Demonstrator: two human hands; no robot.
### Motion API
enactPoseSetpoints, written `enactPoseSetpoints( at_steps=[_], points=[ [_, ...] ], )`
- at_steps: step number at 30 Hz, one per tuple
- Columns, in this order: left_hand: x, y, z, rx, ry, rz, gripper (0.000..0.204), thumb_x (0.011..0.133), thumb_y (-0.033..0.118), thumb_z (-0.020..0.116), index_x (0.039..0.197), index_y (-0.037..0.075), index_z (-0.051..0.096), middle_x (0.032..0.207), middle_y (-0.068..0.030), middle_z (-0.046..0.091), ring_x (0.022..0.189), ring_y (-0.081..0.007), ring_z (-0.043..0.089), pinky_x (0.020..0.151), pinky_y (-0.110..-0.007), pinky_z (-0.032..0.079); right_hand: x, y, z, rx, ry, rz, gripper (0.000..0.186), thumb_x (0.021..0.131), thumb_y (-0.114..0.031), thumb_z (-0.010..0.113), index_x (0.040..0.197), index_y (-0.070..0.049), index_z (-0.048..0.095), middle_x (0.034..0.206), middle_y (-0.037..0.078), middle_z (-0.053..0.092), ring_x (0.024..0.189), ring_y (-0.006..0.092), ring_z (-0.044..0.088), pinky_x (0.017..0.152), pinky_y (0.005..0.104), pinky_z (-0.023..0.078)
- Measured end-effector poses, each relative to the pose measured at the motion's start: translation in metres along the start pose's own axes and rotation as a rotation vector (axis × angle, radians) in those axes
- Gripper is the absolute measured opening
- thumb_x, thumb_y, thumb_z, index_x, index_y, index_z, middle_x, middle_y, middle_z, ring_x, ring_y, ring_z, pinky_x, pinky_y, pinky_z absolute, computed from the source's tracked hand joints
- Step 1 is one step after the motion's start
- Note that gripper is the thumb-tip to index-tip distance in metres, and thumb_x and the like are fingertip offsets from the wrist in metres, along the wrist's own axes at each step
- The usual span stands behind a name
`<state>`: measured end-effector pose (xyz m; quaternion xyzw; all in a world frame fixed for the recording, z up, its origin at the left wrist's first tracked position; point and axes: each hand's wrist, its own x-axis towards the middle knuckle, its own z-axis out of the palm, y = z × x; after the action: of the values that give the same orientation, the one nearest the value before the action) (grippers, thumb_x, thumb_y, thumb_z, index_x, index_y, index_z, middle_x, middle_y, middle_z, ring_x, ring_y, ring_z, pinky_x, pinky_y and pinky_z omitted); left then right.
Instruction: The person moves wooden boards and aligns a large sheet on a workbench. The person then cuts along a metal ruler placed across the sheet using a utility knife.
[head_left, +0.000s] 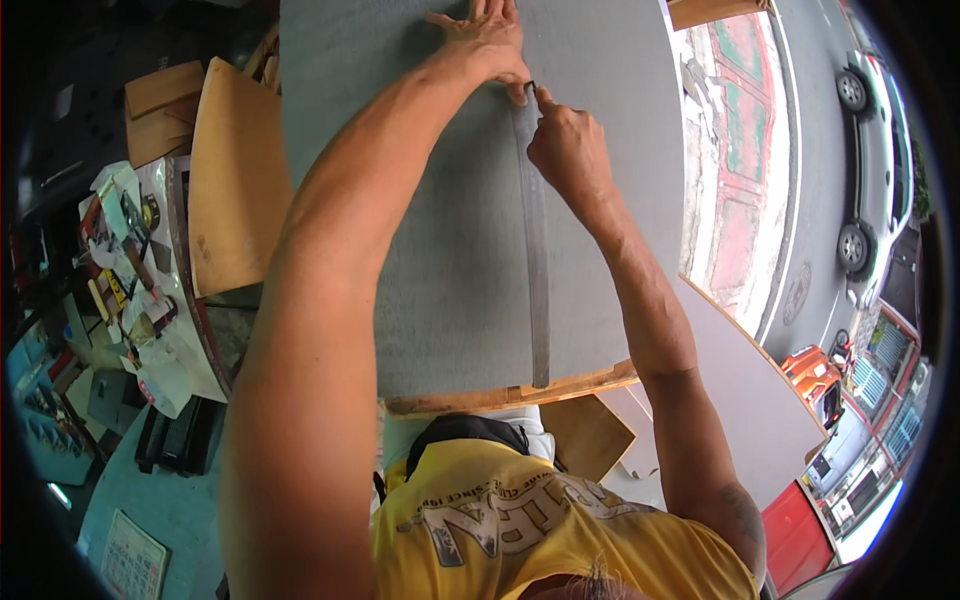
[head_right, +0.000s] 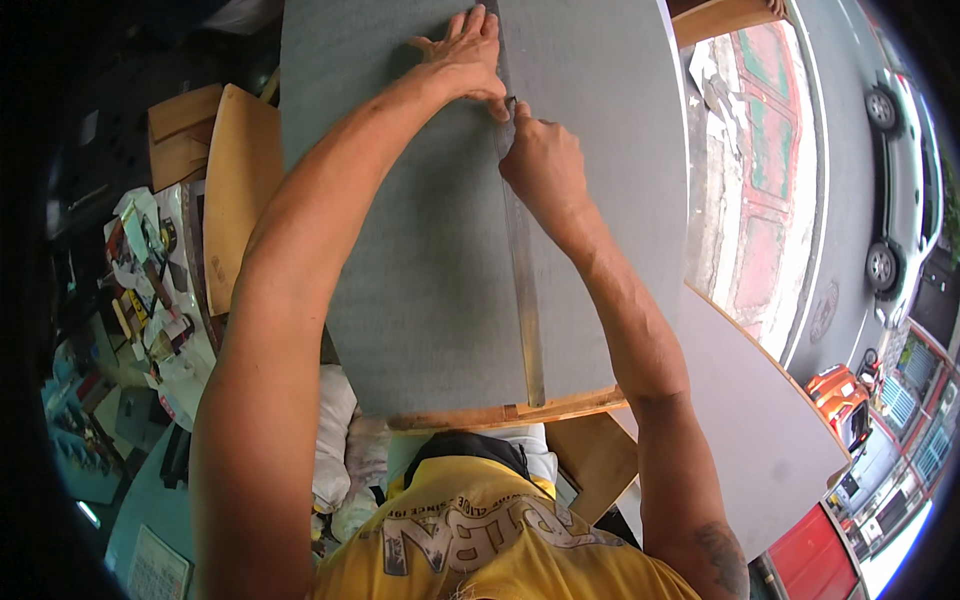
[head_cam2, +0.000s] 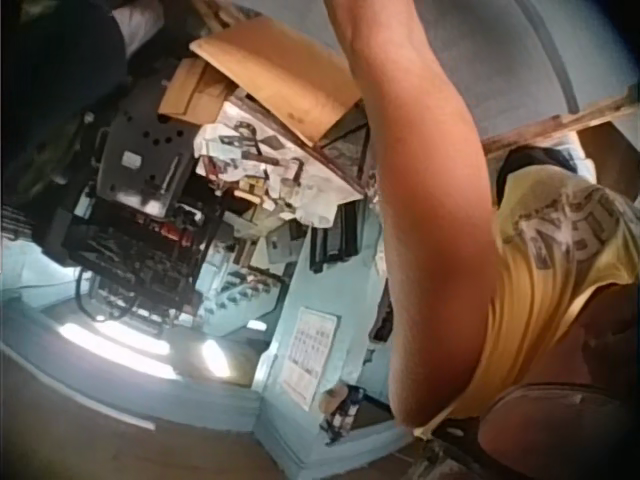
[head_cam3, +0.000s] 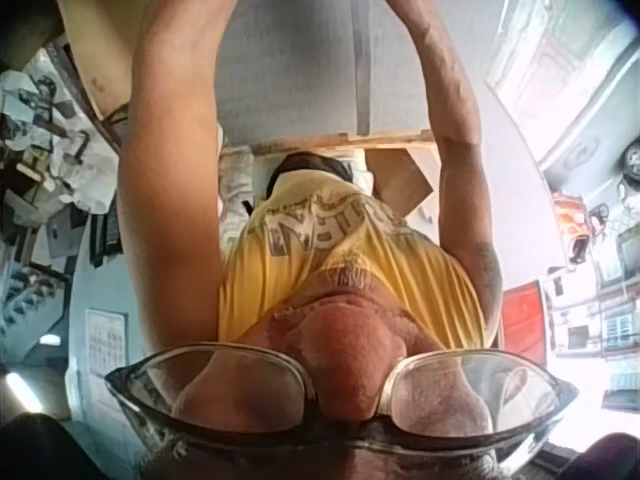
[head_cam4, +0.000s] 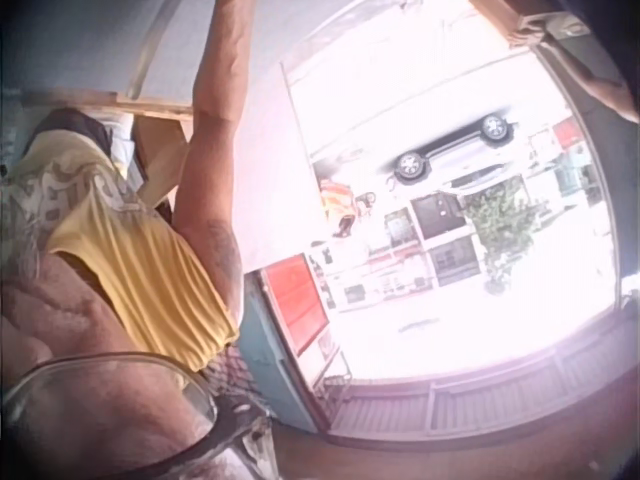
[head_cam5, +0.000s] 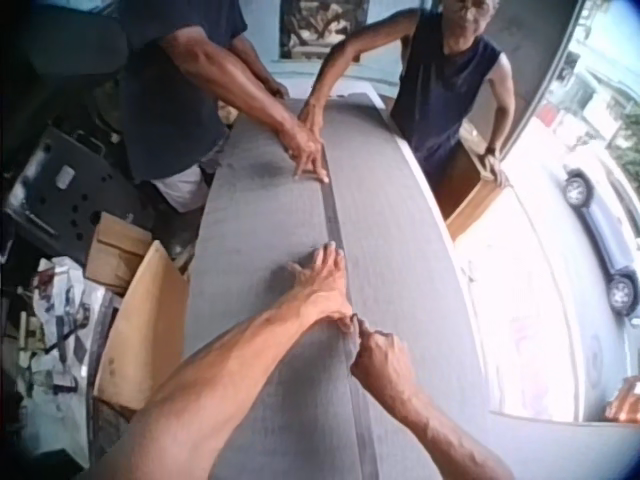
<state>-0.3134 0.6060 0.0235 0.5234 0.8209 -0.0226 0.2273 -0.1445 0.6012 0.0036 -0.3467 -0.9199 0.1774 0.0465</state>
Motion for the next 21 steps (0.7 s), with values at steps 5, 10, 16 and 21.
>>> enactPoseSetpoints(
  at_steps=[5,10,16,21],
  points=[
    [-0.03,0.001,0.053,-0.056,0.313,0.261,0.058,0.072,0.024,0.078,0.121,0.006,0.053,0.136,-0.0042,0.046,0.121,-0.0271,0.042,0.089,-0.059,0.043,0.005,0.013,0.005,0.011,0.082,-0.038,0.023,0.074,-0.004,0.059,0.096,0.0,0.063,0.07,0.021,0.063,0.069,0.04,0.065,0.061,0.0471,0.053],
    [-0.05,-0.016,0.088,-0.062,0.361,0.325,0.061,0.079,0.03,0.073,0.131,0.009,0.049,0.146,-0.0027,0.038,0.135,-0.023,0.033,0.101,-0.061,0.036,0.014,0.003,0.005,0.039,0.088,-0.089,0.023,0.073,-0.006,0.06,0.095,0.0,0.063,0.072,0.022,0.064,0.067,0.0405,0.064,0.061,0.0465,0.053],
    [-0.084,0.021,0.073,0.109,0.053,0.171,0.129,0.056,0.067,0.075,0.15,0.007,0.011,0.158,-0.0119,0.002,0.145,-0.0321,0.001,0.101,-0.078,0.016,0.017,0.011,0.006,-0.011,0.02,-0.035,0.036,0.07,-0.006,0.058,0.104,0.0,0.066,0.078,0.021,0.066,0.069,0.0391,0.065,0.063,0.0444,0.053],
    [-0.084,0.027,0.066,0.135,-0.035,0.151,0.137,0.051,0.071,0.076,0.151,0.008,0.005,0.158,-0.0119,-0.007,0.145,-0.0338,-0.006,0.1,-0.079,0.015,0.017,0.011,0.003,-0.004,0.049,-0.11,0.026,0.083,-0.023,0.061,0.078,0.002,0.064,0.071,0.021,0.065,0.067,0.0386,0.066,0.059,0.0436,0.054]
  ],
)
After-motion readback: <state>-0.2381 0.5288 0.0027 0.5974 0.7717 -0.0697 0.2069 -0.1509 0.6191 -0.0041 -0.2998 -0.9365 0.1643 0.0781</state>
